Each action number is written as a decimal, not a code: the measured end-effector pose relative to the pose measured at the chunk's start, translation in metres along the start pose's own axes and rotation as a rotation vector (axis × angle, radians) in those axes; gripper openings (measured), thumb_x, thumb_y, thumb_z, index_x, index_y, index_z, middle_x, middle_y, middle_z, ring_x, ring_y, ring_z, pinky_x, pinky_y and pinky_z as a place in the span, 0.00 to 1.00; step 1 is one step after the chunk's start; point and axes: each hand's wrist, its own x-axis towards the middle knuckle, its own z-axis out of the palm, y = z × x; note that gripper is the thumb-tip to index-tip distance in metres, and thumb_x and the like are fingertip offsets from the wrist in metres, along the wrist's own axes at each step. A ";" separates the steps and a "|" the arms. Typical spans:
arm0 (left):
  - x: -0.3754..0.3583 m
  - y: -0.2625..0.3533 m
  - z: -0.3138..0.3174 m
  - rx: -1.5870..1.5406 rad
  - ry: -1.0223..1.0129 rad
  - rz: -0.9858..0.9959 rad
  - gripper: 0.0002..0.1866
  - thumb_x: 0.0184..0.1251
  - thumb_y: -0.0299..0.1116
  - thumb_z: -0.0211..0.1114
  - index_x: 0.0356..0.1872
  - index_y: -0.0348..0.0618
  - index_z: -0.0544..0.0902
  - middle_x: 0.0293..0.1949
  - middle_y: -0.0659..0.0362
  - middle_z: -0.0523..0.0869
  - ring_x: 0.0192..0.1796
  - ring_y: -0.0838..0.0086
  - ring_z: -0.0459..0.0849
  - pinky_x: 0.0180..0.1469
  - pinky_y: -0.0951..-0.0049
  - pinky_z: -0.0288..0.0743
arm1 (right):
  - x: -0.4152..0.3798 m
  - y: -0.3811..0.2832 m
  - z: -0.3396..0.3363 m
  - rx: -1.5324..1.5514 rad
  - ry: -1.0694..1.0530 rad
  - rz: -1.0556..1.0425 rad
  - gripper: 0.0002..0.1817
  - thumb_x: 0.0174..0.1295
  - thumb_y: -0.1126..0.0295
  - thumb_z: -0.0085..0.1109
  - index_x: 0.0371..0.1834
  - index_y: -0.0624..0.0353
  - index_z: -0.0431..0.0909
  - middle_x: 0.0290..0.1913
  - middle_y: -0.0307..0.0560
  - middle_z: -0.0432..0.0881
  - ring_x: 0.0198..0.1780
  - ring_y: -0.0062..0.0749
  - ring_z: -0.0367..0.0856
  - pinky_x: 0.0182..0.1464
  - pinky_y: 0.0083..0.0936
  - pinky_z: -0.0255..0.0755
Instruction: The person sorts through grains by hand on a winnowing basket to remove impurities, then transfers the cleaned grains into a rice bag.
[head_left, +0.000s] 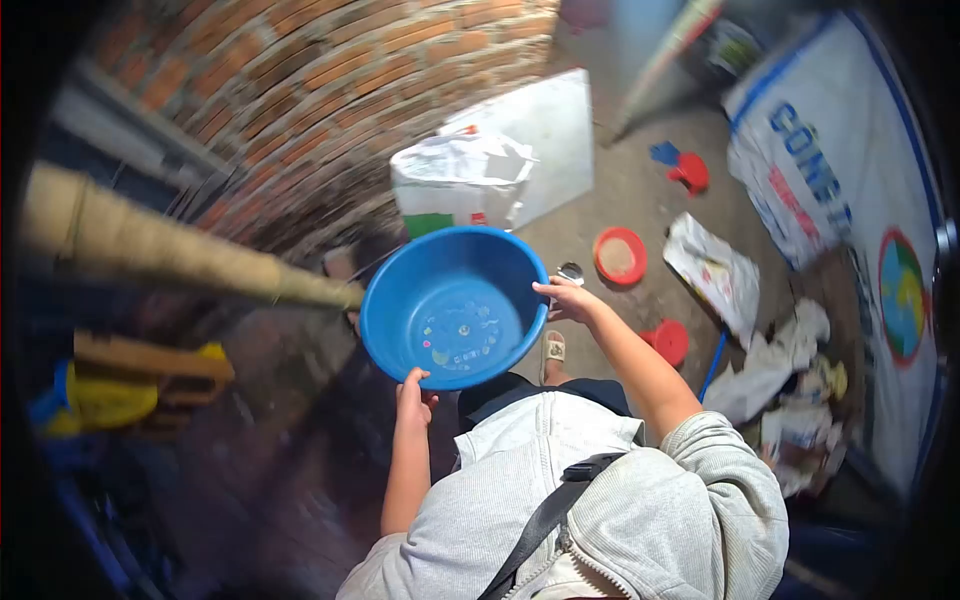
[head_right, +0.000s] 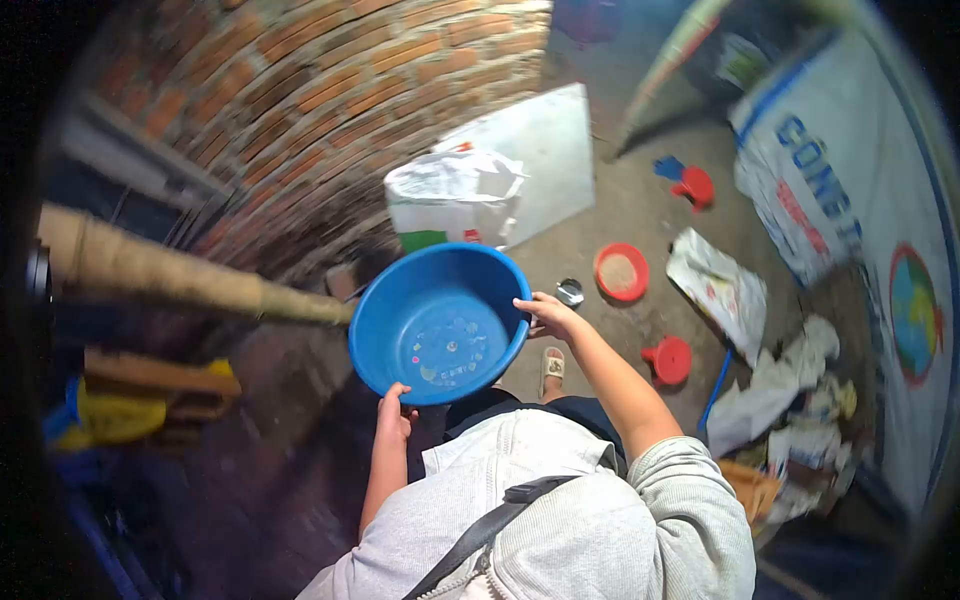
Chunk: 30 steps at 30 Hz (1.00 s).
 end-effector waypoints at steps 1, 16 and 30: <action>0.003 0.006 0.014 0.056 -0.031 0.000 0.12 0.43 0.35 0.65 0.31 0.47 0.77 0.23 0.64 0.75 0.20 0.77 0.74 0.16 0.78 0.67 | 0.003 0.015 -0.017 0.024 0.059 -0.030 0.26 0.55 0.58 0.66 0.52 0.58 0.68 0.48 0.48 0.76 0.42 0.37 0.81 0.44 0.40 0.79; -0.072 0.028 0.170 0.552 -0.510 0.312 0.12 0.49 0.40 0.63 0.25 0.42 0.78 0.18 0.61 0.78 0.15 0.74 0.75 0.18 0.76 0.71 | -0.176 0.067 -0.082 0.820 0.655 -0.471 0.13 0.47 0.77 0.59 0.37 0.62 0.73 0.32 0.45 0.79 0.32 0.31 0.80 0.37 0.29 0.77; -0.184 -0.110 0.170 0.517 -0.522 0.468 0.16 0.51 0.46 0.64 0.25 0.41 0.77 0.19 0.59 0.78 0.17 0.73 0.76 0.22 0.77 0.73 | -0.317 0.143 -0.160 0.762 0.598 -0.634 0.15 0.52 0.76 0.60 0.43 0.67 0.70 0.37 0.49 0.80 0.34 0.31 0.81 0.39 0.27 0.79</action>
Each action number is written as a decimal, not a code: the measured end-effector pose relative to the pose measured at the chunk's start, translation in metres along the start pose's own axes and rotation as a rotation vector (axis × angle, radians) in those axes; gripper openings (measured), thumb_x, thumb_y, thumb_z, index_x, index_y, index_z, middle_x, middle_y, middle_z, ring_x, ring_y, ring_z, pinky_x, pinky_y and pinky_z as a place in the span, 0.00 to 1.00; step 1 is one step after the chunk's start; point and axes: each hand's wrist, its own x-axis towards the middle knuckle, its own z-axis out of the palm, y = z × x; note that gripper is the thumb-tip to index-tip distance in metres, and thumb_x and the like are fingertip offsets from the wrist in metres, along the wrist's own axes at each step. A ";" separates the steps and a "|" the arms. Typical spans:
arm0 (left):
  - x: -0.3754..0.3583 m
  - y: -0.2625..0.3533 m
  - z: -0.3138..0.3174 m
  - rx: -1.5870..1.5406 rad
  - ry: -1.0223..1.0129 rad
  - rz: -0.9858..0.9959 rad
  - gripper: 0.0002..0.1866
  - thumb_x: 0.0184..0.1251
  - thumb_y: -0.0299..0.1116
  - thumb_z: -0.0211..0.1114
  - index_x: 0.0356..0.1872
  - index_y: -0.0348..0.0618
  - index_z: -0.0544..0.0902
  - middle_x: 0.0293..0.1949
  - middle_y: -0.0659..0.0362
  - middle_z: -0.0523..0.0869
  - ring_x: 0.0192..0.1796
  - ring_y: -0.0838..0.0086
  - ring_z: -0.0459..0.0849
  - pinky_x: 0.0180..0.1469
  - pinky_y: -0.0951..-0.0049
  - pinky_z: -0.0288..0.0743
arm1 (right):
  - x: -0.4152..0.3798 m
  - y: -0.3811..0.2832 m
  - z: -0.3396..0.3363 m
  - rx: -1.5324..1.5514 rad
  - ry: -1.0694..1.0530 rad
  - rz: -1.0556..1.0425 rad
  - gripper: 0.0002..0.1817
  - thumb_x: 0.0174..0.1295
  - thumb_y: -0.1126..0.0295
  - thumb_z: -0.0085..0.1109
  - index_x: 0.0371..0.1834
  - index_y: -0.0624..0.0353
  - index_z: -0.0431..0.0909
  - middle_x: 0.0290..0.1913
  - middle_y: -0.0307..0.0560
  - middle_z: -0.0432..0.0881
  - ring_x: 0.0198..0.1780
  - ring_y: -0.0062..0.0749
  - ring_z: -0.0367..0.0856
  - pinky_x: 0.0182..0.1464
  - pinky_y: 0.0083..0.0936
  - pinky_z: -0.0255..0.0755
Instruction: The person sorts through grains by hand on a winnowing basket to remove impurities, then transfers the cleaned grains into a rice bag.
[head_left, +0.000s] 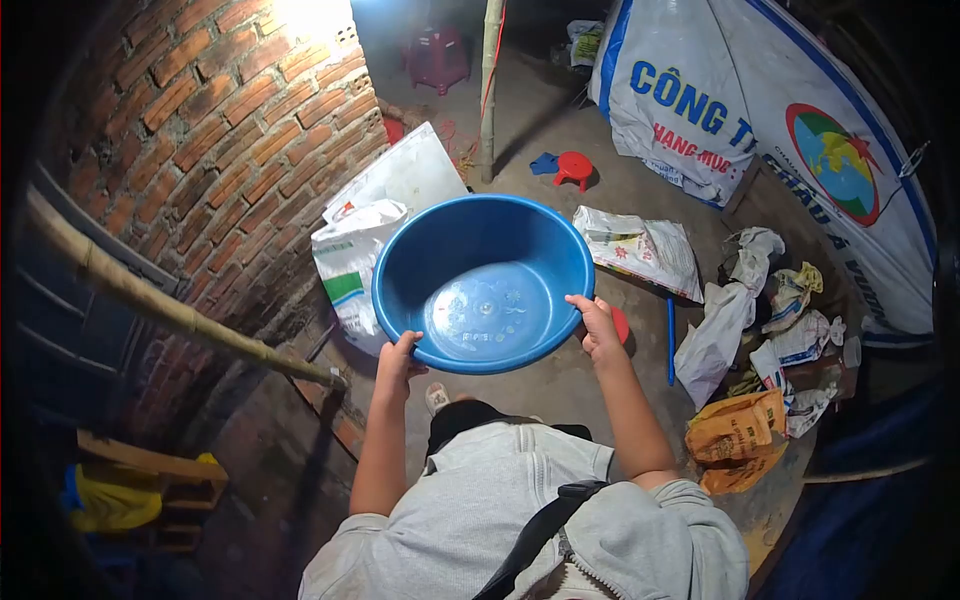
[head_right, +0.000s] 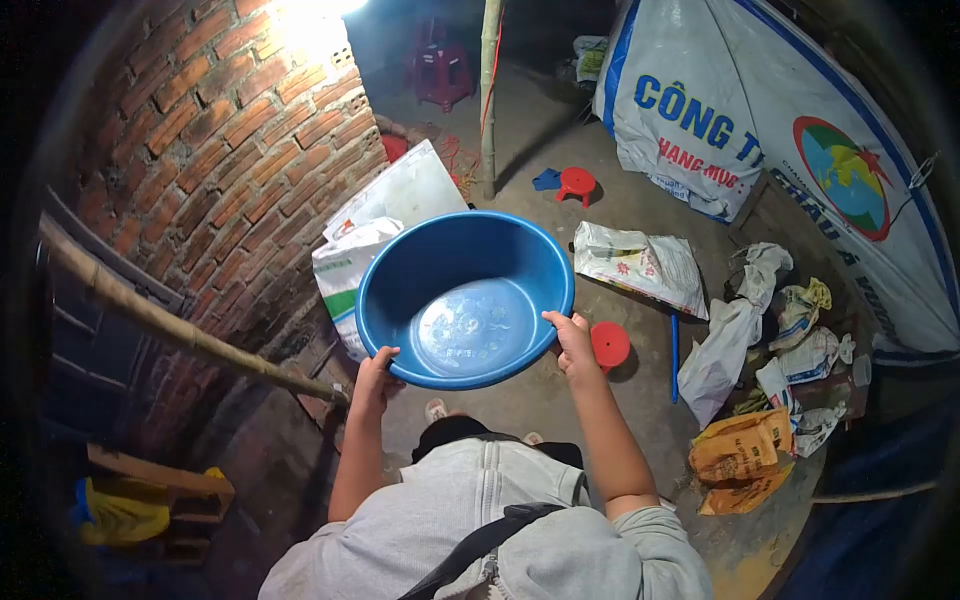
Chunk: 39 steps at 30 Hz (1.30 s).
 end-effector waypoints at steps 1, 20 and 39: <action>-0.007 -0.009 0.005 -0.007 0.011 -0.008 0.16 0.51 0.46 0.64 0.25 0.41 0.77 0.19 0.59 0.78 0.17 0.73 0.76 0.22 0.77 0.73 | -0.006 -0.002 -0.010 0.009 0.011 0.007 0.16 0.52 0.76 0.60 0.44 0.68 0.69 0.38 0.49 0.80 0.34 0.32 0.82 0.39 0.28 0.79; -0.025 0.059 0.081 0.198 -0.333 0.342 0.15 0.62 0.43 0.63 0.28 0.39 0.79 0.21 0.62 0.78 0.22 0.80 0.76 0.27 0.80 0.70 | -0.108 -0.101 -0.075 0.047 0.083 -0.328 0.17 0.51 0.68 0.63 0.42 0.67 0.75 0.37 0.46 0.81 0.34 0.26 0.80 0.40 0.21 0.75; -0.023 0.122 0.214 0.342 -0.700 0.569 0.20 0.67 0.45 0.57 0.38 0.34 0.79 0.25 0.61 0.78 0.24 0.78 0.76 0.26 0.79 0.71 | -0.180 -0.162 -0.109 -0.038 0.577 -0.583 0.15 0.48 0.65 0.62 0.37 0.63 0.76 0.27 0.40 0.78 0.23 0.21 0.74 0.23 0.18 0.66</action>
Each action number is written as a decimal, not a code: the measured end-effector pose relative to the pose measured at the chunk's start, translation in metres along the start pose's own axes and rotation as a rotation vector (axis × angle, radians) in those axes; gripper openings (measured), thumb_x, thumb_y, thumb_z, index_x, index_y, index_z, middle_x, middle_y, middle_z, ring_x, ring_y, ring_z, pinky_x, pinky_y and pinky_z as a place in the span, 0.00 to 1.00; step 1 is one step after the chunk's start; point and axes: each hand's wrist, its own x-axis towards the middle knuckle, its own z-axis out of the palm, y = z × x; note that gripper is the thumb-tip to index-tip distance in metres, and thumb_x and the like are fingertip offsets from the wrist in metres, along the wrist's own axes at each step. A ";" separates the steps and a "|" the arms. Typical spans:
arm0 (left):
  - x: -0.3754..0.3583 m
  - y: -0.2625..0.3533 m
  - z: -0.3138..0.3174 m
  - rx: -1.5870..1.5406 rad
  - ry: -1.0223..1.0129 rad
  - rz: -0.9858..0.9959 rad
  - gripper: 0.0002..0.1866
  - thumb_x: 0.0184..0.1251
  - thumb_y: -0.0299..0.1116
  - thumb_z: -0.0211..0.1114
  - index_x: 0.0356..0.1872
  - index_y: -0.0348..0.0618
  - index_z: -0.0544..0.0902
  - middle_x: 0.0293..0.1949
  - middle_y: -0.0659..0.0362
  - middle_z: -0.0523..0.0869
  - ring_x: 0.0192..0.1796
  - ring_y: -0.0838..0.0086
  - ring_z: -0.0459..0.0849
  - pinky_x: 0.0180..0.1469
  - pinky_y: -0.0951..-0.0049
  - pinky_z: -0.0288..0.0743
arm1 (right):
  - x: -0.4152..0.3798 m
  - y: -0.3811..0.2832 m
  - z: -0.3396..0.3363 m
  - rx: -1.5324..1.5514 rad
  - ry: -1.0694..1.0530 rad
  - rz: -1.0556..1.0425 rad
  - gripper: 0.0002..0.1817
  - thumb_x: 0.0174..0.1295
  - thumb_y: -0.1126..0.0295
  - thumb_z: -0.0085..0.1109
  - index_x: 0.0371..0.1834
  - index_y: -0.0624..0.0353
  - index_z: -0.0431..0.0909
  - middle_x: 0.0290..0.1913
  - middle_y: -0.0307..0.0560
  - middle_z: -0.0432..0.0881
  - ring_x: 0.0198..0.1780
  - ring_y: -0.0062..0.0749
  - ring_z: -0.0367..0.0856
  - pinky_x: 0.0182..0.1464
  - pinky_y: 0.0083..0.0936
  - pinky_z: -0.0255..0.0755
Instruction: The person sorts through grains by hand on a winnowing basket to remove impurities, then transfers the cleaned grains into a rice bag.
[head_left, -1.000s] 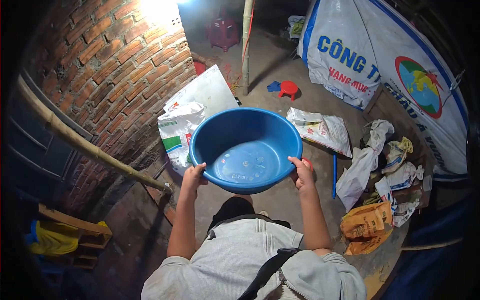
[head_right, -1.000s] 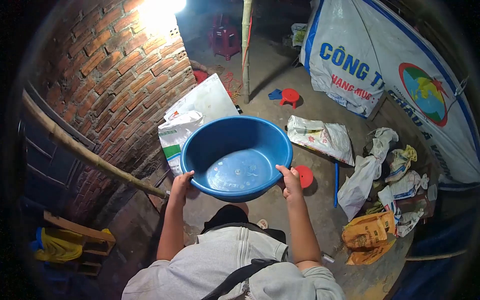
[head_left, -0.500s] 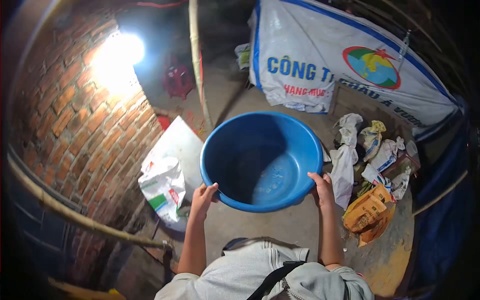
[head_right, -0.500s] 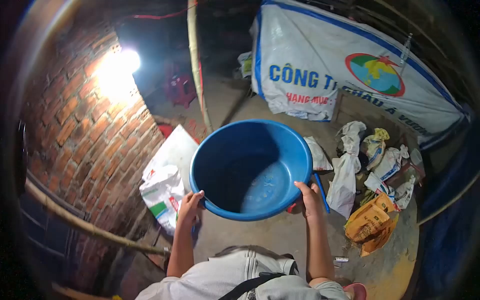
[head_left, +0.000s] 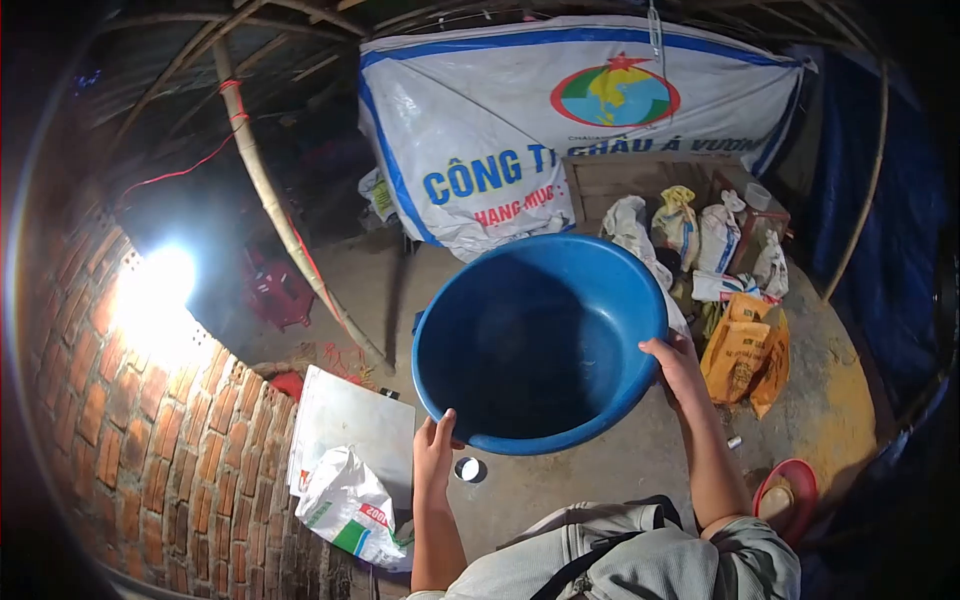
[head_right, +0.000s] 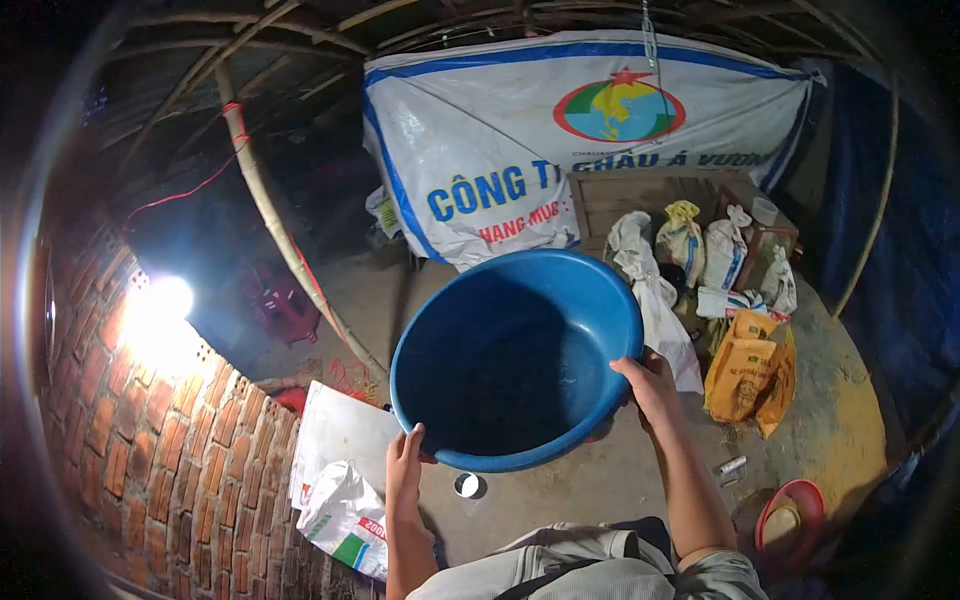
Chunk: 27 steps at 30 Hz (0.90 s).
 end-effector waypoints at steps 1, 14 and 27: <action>0.009 0.001 0.007 -0.001 -0.020 -0.003 0.20 0.67 0.45 0.57 0.38 0.34 0.79 0.25 0.61 0.78 0.24 0.78 0.76 0.26 0.79 0.71 | 0.002 0.003 -0.005 0.032 0.016 -0.040 0.15 0.49 0.65 0.61 0.36 0.62 0.76 0.26 0.40 0.77 0.21 0.21 0.73 0.20 0.18 0.64; 0.080 -0.017 0.127 0.001 0.001 -0.148 0.21 0.68 0.46 0.55 0.42 0.33 0.78 0.31 0.58 0.82 0.23 0.77 0.79 0.27 0.79 0.73 | 0.129 0.023 -0.085 -0.071 0.074 0.026 0.21 0.49 0.61 0.62 0.41 0.65 0.77 0.32 0.41 0.79 0.29 0.22 0.74 0.30 0.20 0.68; 0.107 0.040 0.193 1.095 0.284 -0.171 0.28 0.70 0.55 0.44 0.27 0.43 0.83 0.22 0.48 0.81 0.29 0.52 0.82 0.32 0.58 0.74 | 0.347 0.052 -0.062 0.228 -0.351 0.209 0.20 0.48 0.69 0.57 0.44 0.69 0.74 0.40 0.50 0.77 0.38 0.37 0.78 0.42 0.28 0.72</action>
